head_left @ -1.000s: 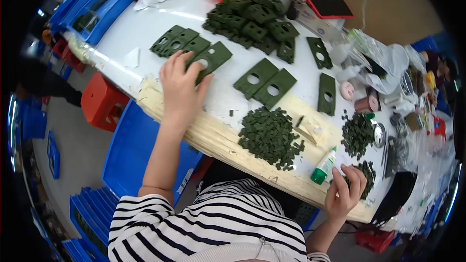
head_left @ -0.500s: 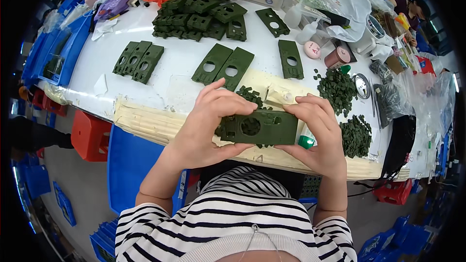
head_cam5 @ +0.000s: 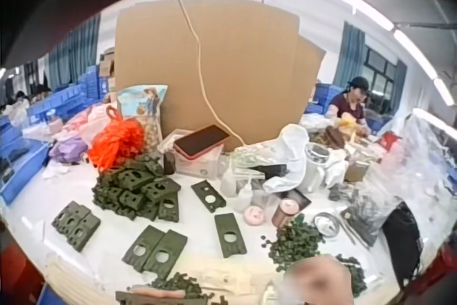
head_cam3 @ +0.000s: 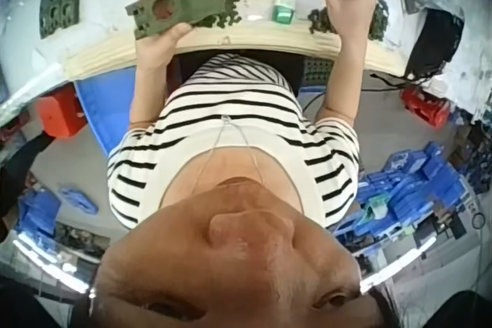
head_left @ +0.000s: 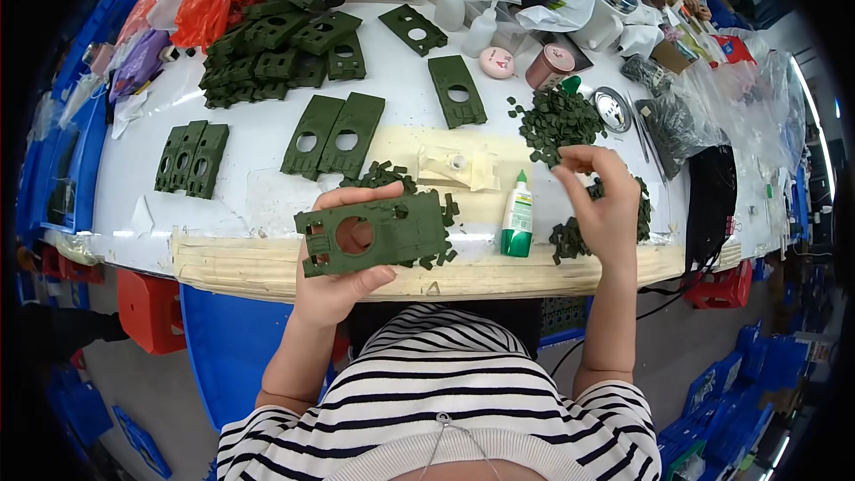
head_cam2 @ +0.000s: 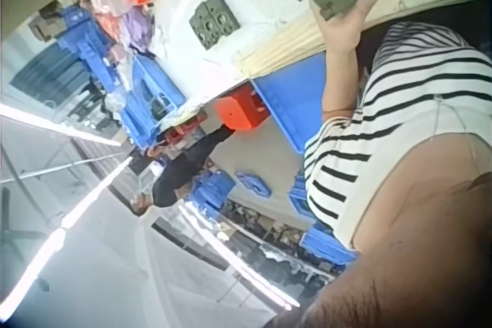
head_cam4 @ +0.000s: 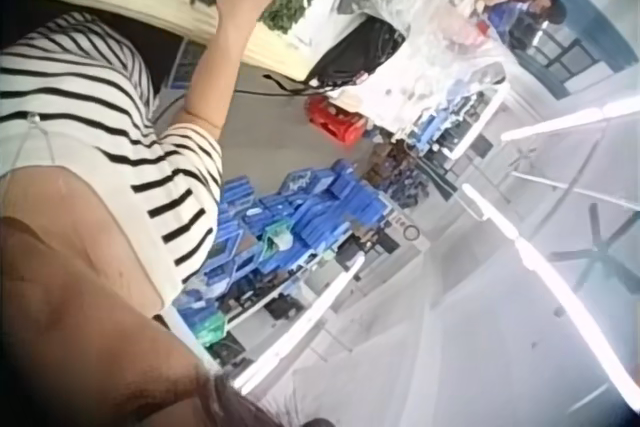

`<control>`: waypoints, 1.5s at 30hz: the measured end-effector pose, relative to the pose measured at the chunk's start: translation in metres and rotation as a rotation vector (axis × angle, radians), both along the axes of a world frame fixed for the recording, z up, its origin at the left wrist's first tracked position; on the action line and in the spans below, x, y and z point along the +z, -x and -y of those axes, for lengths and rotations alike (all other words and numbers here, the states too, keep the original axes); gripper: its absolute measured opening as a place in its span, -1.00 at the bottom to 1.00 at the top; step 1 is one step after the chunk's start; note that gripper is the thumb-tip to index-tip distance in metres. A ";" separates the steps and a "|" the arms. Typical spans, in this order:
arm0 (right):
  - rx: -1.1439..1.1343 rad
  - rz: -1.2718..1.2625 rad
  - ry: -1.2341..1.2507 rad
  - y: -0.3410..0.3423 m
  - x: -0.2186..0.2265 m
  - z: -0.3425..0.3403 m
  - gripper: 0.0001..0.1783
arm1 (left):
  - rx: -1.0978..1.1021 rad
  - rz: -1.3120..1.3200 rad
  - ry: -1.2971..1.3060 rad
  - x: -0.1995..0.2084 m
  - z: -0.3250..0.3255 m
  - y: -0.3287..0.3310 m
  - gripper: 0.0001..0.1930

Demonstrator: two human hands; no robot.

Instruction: The recorder is assembling small plastic toy tanks by gluing various green components onto the main chassis.

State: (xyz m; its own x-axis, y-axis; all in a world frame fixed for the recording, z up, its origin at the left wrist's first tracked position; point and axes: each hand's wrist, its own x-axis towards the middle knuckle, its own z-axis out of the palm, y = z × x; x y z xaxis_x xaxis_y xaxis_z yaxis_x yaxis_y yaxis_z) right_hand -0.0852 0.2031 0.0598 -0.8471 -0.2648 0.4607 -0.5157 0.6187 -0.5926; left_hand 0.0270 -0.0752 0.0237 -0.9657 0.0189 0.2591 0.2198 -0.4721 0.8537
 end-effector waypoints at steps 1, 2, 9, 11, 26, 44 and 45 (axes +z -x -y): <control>-0.076 0.003 -0.109 0.008 0.000 -0.009 -0.84 | 0.000 0.056 -0.034 0.003 0.000 0.001 -0.29; -0.058 0.038 -0.157 0.014 -0.002 -0.012 -0.86 | 0.008 0.113 -0.065 0.005 0.000 0.000 -0.30; 0.104 0.035 -0.417 0.036 -0.014 0.006 -0.87 | -0.013 0.157 -0.154 0.002 -0.004 0.001 -0.31; 0.110 0.072 -0.429 0.041 -0.016 0.006 -0.87 | -0.021 0.163 -0.172 0.002 -0.004 0.001 -0.31; 0.198 0.315 0.369 -0.017 0.013 0.035 -0.83 | -0.036 0.091 -0.135 0.003 -0.001 0.004 -0.36; 0.338 0.823 0.834 -0.039 0.006 0.071 -0.83 | 0.091 -0.050 0.060 0.003 -0.006 0.001 -0.38; 0.333 0.839 0.826 -0.039 0.006 0.072 -0.83 | 0.094 -0.055 0.067 0.003 -0.006 0.001 -0.38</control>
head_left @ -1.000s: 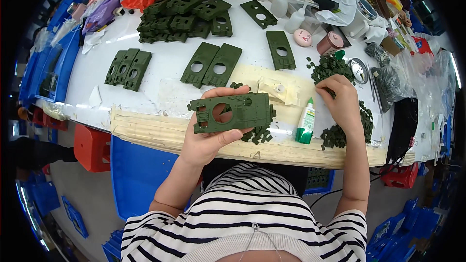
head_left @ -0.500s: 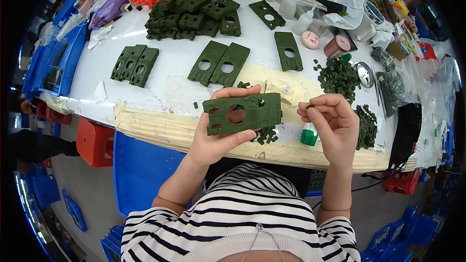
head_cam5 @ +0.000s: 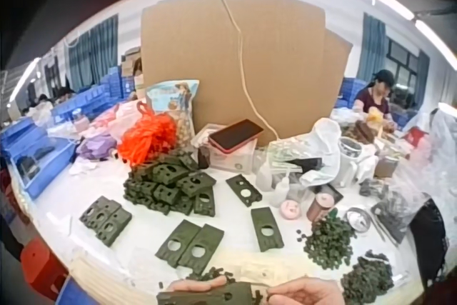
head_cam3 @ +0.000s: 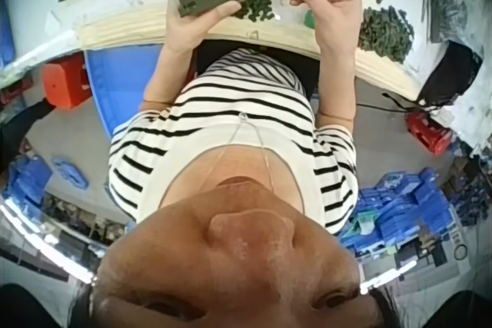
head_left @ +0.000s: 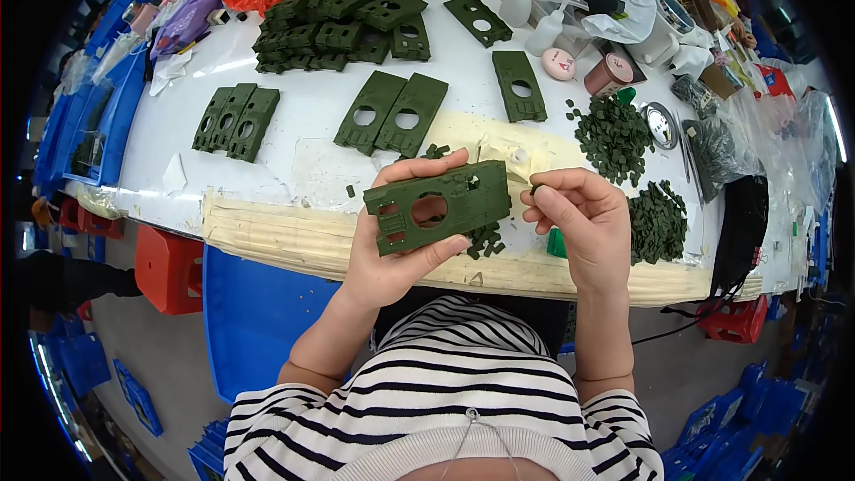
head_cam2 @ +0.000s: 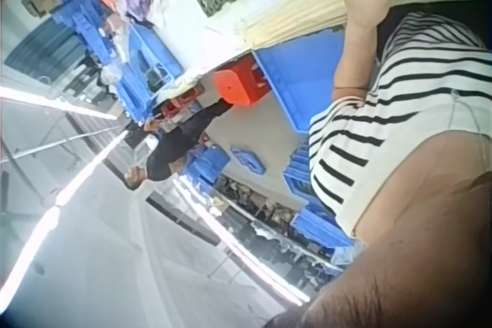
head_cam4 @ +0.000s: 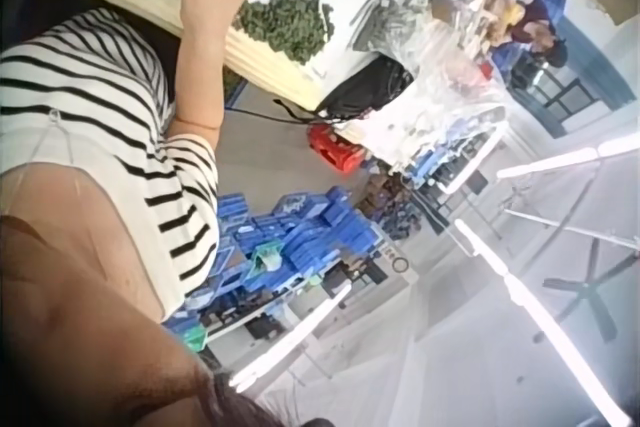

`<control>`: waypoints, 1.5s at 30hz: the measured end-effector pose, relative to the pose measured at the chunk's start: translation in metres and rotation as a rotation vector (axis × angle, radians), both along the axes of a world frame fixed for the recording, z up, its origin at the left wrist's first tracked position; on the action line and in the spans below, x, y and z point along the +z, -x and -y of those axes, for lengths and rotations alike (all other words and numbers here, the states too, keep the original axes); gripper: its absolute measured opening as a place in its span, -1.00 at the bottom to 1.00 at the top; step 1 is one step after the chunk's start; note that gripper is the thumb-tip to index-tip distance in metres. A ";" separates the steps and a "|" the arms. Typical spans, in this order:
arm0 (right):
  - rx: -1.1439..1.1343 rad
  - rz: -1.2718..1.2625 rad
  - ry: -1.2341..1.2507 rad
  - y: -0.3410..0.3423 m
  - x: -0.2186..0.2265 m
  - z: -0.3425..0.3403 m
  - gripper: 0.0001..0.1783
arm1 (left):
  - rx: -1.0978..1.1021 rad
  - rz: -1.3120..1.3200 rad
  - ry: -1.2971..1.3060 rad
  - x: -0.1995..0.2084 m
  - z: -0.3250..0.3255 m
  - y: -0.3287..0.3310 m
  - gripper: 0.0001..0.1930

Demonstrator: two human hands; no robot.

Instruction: The recorder is assembling small plastic toy tanks by gluing various green components onto the main chassis.

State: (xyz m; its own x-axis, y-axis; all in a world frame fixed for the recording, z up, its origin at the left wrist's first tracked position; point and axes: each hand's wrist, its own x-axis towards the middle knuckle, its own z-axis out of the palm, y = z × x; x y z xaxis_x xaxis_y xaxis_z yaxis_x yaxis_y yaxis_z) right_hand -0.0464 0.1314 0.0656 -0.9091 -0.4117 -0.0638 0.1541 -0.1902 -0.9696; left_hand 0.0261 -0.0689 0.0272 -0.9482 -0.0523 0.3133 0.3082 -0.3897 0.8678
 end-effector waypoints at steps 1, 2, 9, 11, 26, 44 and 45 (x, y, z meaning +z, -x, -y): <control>0.004 0.013 -0.010 0.000 0.000 0.001 -0.83 | 0.002 -0.006 0.007 0.000 0.000 0.000 -0.38; 0.009 0.025 -0.013 -0.001 0.000 0.001 -0.82 | 0.004 -0.012 0.013 0.000 -0.001 0.000 -0.38; 0.004 0.018 0.003 -0.003 0.000 0.006 -0.82 | 0.018 0.001 0.014 0.001 0.000 -0.001 -0.38; -0.003 0.025 0.001 -0.004 0.003 0.007 -0.82 | 0.021 0.010 0.019 0.001 0.000 -0.001 -0.38; 0.023 -0.356 -0.159 -0.009 0.007 0.017 -0.89 | 0.023 -0.048 0.051 -0.001 -0.006 -0.002 -0.40; 0.084 -0.246 -0.143 0.001 0.002 0.027 -0.90 | 0.001 -0.011 0.050 0.000 -0.005 -0.003 -0.41; 0.084 -0.257 -0.148 0.001 0.002 0.027 -0.90 | 0.001 -0.011 0.053 0.000 -0.005 -0.003 -0.41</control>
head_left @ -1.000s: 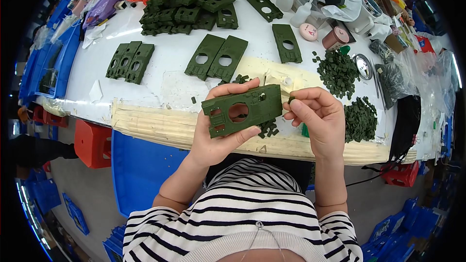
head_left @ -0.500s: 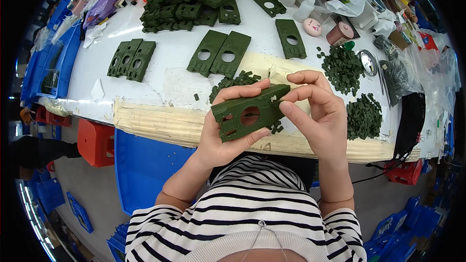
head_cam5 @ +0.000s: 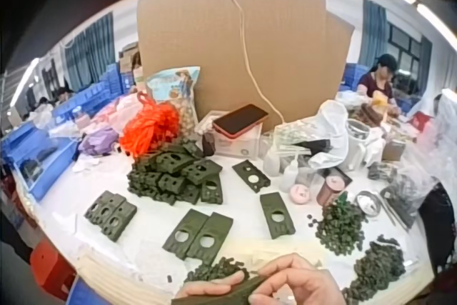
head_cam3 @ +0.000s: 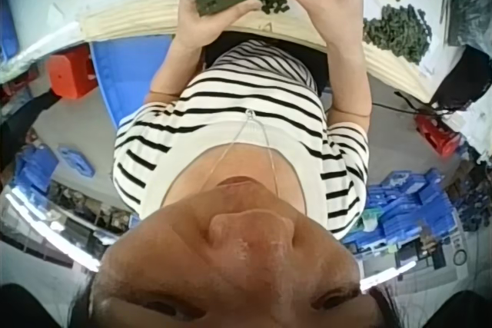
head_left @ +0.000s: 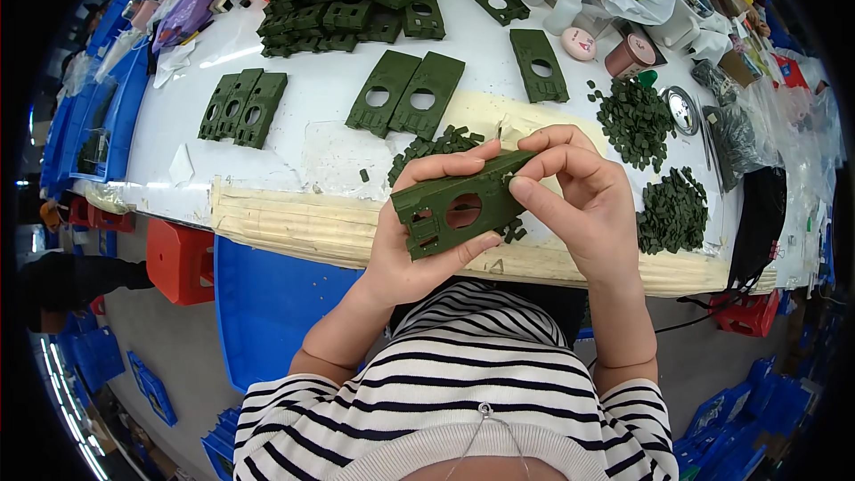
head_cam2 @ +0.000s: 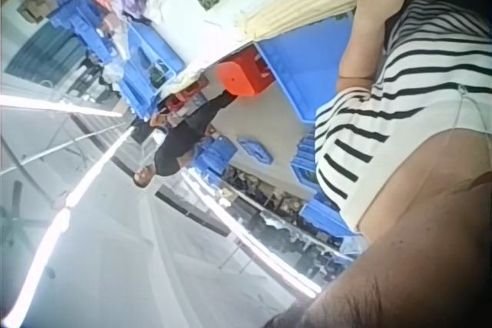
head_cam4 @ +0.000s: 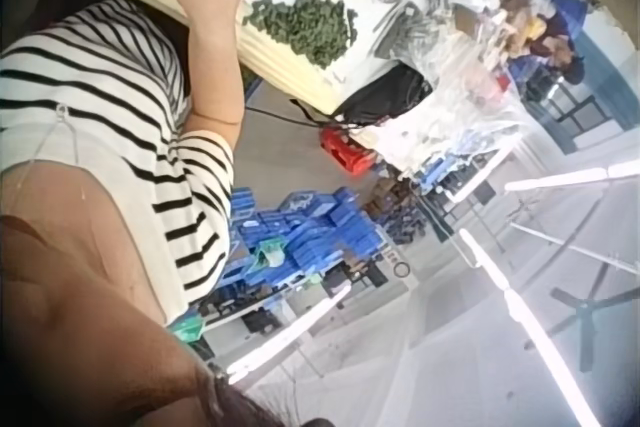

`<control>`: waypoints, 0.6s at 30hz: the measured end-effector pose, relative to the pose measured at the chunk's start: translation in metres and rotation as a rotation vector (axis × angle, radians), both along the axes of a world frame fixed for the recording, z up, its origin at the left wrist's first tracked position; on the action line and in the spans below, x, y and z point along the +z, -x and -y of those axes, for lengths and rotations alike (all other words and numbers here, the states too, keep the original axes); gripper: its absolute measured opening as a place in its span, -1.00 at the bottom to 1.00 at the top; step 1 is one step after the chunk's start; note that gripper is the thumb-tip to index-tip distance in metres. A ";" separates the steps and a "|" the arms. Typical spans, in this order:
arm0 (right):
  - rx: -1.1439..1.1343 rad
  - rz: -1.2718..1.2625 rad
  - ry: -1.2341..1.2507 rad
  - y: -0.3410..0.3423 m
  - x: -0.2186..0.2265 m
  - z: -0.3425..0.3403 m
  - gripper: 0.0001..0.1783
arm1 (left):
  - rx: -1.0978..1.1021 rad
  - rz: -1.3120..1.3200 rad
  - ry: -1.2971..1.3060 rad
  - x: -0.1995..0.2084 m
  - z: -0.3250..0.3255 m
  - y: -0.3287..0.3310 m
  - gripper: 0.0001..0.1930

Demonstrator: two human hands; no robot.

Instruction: The recorder is assembling small plastic toy tanks by gluing various green components onto the main chassis.

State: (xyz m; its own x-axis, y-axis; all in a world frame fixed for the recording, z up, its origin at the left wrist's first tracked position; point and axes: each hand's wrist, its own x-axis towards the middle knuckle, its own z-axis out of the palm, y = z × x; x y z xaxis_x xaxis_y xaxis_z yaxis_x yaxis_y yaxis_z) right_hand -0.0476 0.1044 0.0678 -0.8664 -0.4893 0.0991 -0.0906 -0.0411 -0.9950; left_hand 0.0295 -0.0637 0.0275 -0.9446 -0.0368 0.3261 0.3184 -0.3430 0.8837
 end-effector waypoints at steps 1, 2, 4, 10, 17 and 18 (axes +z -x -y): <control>0.000 -0.012 -0.005 0.000 0.000 0.000 -0.90 | 0.001 -0.001 0.002 0.000 0.000 0.000 -0.41; 0.001 -0.011 -0.007 0.000 0.000 0.001 -0.90 | 0.001 -0.001 0.005 0.000 0.000 0.000 -0.41; 0.002 -0.008 -0.010 0.000 0.001 0.001 -0.91 | 0.005 -0.011 0.023 -0.001 0.001 0.001 -0.41; 0.006 -0.020 -0.013 0.000 0.001 0.002 -0.91 | 0.017 -0.014 0.027 -0.001 0.000 0.000 -0.42; 0.007 0.004 -0.002 0.001 0.000 0.002 -0.92 | 0.006 -0.008 0.027 -0.002 0.000 0.001 -0.42; 0.008 0.002 0.000 0.001 0.000 0.002 -0.93 | 0.004 -0.010 0.025 -0.002 0.000 0.001 -0.42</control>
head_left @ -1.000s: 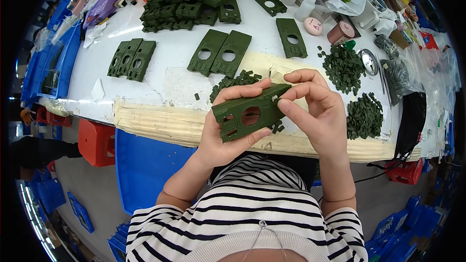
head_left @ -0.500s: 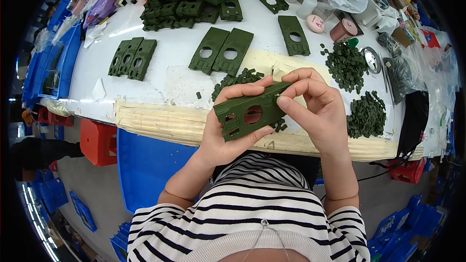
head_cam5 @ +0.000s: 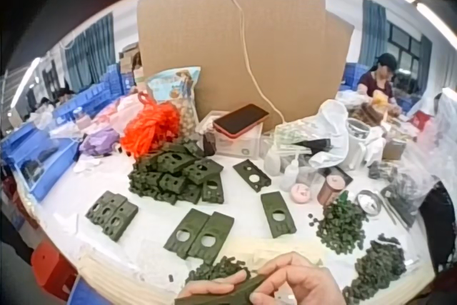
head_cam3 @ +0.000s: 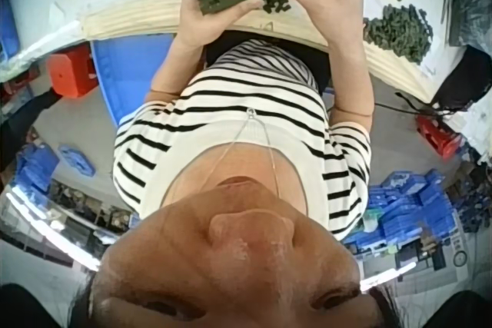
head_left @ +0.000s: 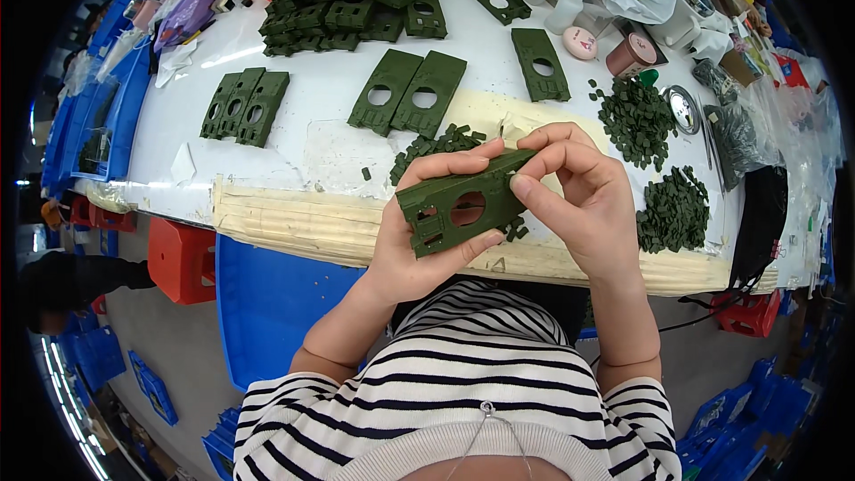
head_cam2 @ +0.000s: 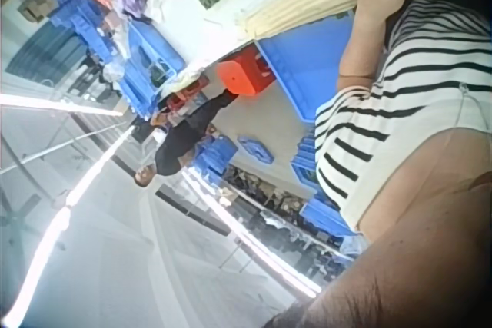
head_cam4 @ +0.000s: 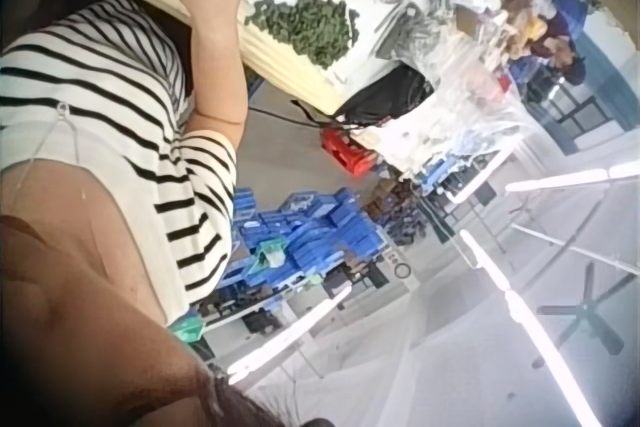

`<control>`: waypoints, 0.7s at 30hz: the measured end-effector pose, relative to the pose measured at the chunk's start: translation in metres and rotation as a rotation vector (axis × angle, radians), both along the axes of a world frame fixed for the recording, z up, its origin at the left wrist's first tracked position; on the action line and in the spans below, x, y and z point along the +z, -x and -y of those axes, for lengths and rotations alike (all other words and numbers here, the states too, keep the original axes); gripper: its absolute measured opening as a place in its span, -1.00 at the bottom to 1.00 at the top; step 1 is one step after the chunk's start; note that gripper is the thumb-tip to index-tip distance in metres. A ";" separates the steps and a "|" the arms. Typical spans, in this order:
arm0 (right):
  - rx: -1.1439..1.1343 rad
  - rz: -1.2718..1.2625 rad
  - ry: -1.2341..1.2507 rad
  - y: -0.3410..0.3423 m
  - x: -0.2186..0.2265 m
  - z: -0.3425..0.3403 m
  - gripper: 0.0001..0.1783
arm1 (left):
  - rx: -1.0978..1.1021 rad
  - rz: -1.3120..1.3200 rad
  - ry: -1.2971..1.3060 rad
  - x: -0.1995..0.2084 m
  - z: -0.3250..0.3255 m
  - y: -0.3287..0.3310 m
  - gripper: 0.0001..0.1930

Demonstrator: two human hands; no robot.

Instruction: The recorder is assembling small plastic toy tanks by gluing various green components onto the main chassis.

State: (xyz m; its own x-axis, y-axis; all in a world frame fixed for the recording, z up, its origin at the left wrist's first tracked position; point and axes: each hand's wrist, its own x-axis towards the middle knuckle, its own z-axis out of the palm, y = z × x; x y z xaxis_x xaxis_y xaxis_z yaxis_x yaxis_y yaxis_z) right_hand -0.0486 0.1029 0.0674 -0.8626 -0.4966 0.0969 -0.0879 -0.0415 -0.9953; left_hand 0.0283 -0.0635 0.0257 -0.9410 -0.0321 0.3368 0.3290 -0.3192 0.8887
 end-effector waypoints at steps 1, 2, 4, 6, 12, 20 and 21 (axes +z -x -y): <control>0.001 -0.001 0.002 0.000 0.000 0.000 -0.93 | -0.002 -0.002 -0.002 0.000 0.000 0.000 -0.42; 0.002 0.003 0.000 0.000 0.000 0.000 -0.93 | -0.005 -0.004 -0.004 0.000 0.000 0.000 -0.42; 0.006 0.013 -0.003 0.000 0.000 0.000 -0.93 | -0.004 -0.010 0.001 -0.001 0.000 0.001 -0.42; 0.012 0.020 0.005 0.001 -0.001 0.000 -0.93 | -0.001 -0.014 0.002 -0.002 0.001 0.001 -0.42; 0.017 0.033 0.007 0.001 -0.001 0.000 -0.93 | -0.002 -0.019 -0.001 -0.002 0.001 0.001 -0.42; 0.022 0.051 0.025 0.000 -0.003 0.000 -0.93 | -0.007 -0.005 0.008 -0.004 0.003 -0.001 -0.42; 0.020 0.049 0.023 0.000 -0.003 0.000 -0.93 | -0.012 -0.006 0.004 -0.004 0.003 -0.002 -0.43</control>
State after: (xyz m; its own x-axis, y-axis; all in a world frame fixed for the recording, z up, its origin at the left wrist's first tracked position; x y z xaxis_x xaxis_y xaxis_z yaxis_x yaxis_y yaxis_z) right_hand -0.0484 0.1028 0.0645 -0.8564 -0.5121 0.0660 -0.0377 -0.0654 -0.9971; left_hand 0.0298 -0.0664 0.0216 -0.9392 -0.0194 0.3429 0.3308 -0.3196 0.8880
